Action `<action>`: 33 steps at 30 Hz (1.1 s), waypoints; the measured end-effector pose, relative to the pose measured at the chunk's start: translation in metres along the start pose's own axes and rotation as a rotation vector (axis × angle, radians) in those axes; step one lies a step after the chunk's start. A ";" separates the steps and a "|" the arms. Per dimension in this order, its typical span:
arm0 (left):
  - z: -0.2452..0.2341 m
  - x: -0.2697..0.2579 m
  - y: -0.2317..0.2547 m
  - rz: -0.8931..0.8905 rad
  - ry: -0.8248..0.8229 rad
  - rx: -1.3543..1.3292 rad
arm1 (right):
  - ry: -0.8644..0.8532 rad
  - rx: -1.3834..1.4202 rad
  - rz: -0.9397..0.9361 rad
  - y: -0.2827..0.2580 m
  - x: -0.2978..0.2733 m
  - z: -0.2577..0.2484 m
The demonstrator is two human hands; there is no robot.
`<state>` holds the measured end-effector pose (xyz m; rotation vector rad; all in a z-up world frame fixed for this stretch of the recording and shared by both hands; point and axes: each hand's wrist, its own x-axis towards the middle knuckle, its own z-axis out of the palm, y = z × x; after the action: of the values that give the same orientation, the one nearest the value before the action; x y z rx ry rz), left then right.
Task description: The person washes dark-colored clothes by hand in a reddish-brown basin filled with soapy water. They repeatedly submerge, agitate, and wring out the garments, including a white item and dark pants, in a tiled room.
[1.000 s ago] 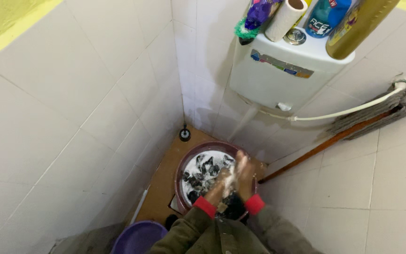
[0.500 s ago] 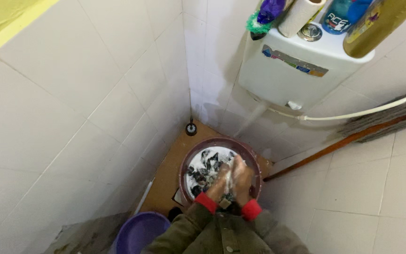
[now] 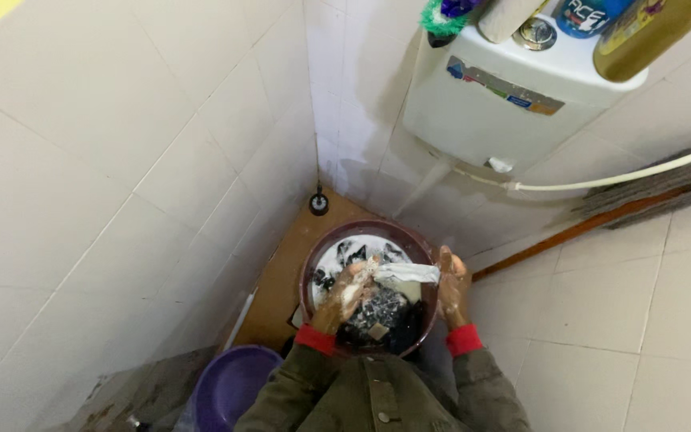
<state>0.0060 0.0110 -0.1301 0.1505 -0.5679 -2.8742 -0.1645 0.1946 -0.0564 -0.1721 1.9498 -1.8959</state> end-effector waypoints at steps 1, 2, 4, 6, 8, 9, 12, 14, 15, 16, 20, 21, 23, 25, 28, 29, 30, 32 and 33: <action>0.010 0.000 0.005 0.030 -0.134 -0.139 | -0.014 -0.018 0.007 -0.004 -0.007 -0.001; 0.026 0.003 0.013 -0.002 -0.027 0.105 | -0.030 -0.039 0.006 -0.011 -0.009 -0.002; 0.068 -0.001 0.033 -0.065 0.194 0.589 | -0.119 0.178 0.043 -0.017 -0.017 -0.004; 0.107 -0.009 0.054 -0.029 0.138 0.578 | -0.173 0.375 0.134 -0.016 -0.019 -0.005; 0.129 -0.011 0.066 -0.017 0.067 0.480 | -0.193 0.554 0.272 -0.015 -0.017 -0.010; 0.133 -0.011 0.066 -0.024 0.025 0.385 | -0.217 0.535 0.323 -0.015 -0.020 -0.012; 0.121 -0.007 0.058 -0.004 -0.042 0.253 | -0.345 0.472 0.413 -0.031 -0.034 -0.012; 0.101 -0.004 0.050 0.018 -0.032 0.277 | -0.489 0.430 0.398 -0.044 -0.046 -0.006; 0.092 -0.001 0.049 0.029 -0.011 0.320 | -0.494 0.354 0.434 -0.050 -0.049 -0.003; 0.086 0.001 0.047 0.041 0.012 0.361 | -0.497 0.277 0.472 -0.054 -0.053 0.000; 0.095 0.005 0.048 -0.036 0.031 0.339 | -0.662 0.186 0.321 -0.044 -0.053 0.011; 0.106 0.003 0.052 -0.041 -0.050 0.303 | -0.664 0.229 0.303 -0.039 -0.052 0.014; 0.130 0.000 0.062 -0.090 -0.134 0.298 | -0.658 0.314 0.268 -0.035 -0.053 0.017; 0.149 -0.002 0.075 -0.166 -0.139 0.365 | -0.478 0.520 0.470 -0.048 -0.054 0.020; 0.167 -0.006 0.083 -0.027 -0.002 0.534 | -0.289 0.692 0.703 -0.075 -0.060 0.022; 0.173 -0.007 0.084 -0.008 0.004 0.614 | -0.242 0.726 0.771 -0.079 -0.061 0.022; 0.178 -0.007 0.087 0.017 0.009 0.695 | -0.395 0.839 0.725 -0.079 -0.060 0.023; 0.186 -0.009 0.087 0.054 -0.030 0.823 | -0.703 1.056 0.629 -0.069 -0.061 0.024; 0.188 -0.010 0.083 0.066 -0.076 0.869 | -0.656 1.026 0.637 -0.063 -0.060 0.023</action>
<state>0.0044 0.0061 0.0755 0.1423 -1.7470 -2.3701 -0.1141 0.1910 0.0175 0.1159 0.4040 -1.8031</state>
